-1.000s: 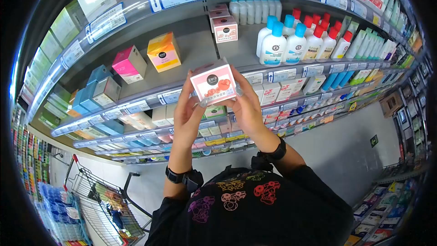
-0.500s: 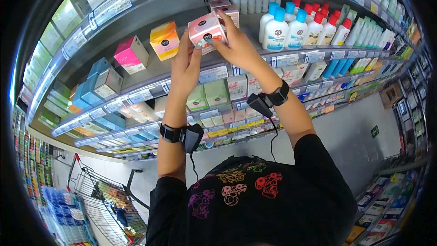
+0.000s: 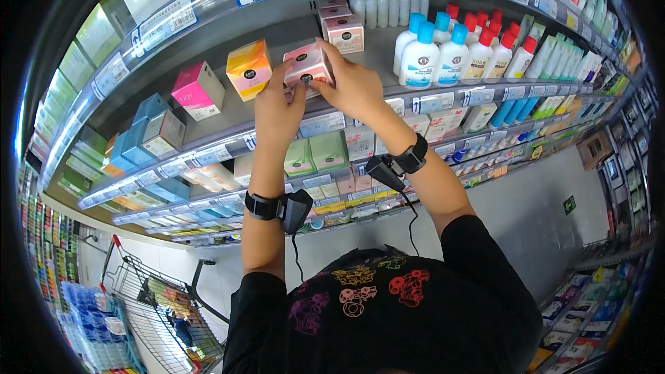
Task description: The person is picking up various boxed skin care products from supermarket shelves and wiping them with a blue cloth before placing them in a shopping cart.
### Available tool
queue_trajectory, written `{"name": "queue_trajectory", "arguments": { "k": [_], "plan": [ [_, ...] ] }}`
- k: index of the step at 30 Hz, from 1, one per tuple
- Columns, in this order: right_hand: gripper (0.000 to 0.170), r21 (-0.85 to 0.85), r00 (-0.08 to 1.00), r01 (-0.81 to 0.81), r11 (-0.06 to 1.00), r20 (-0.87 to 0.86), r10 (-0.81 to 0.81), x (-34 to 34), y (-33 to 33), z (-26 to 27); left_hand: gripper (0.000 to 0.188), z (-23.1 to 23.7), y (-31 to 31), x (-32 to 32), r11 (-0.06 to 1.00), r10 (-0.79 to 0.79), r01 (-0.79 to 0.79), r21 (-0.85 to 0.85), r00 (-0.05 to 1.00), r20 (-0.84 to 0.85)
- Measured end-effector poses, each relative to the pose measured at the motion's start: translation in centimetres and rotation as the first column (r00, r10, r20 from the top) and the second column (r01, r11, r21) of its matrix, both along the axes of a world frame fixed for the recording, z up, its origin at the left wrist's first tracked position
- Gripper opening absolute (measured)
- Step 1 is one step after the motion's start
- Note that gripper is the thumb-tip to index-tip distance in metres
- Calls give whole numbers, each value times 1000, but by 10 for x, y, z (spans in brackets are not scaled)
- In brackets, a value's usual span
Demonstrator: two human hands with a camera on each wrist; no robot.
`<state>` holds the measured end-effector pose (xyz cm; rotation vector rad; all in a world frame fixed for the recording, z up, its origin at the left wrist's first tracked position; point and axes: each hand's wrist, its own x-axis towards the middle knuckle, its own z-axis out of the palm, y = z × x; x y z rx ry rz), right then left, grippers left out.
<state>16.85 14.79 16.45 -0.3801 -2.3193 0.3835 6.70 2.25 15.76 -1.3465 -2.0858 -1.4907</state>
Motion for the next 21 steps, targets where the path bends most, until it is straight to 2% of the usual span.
{"name": "queue_trajectory", "arguments": {
  "k": [5,6,9,11,12,14,16,18,20,21],
  "plan": [
    [61,-89,997,47,995,-59,-53,0,-3,0,43,-7,6,-4,992,80,-70,106,992,-95],
    [58,-80,989,39,996,-138,-50,-3,-2,-2,44,-7,7,-3,988,94,-80,136,991,-100],
    [48,-64,945,6,998,-326,-27,-10,3,-13,35,-4,8,5,958,227,-227,177,974,18],
    [42,-74,921,-33,997,-389,2,-10,3,-17,26,-5,8,4,958,228,-231,172,973,41],
    [40,-92,920,-31,995,-392,-8,-11,4,-19,22,-6,8,3,958,229,-235,167,972,54],
    [37,-131,917,-27,991,-397,-27,-14,6,-23,18,-11,9,1,957,256,-248,148,966,-37],
    [30,-109,950,-7,994,-312,-27,-9,6,-22,15,-13,11,-1,953,281,-266,145,955,-95],
    [23,-43,957,-6,999,-291,-7,-6,4,-19,13,-15,13,0,945,307,-289,152,944,-117],
    [17,59,943,-22,998,-330,40,-4,3,-18,13,-9,12,2,950,311,-301,84,934,-177],
    [16,51,948,-21,998,-316,36,-3,3,-17,14,-8,11,4,950,312,-310,46,928,-204]
  ]
}}
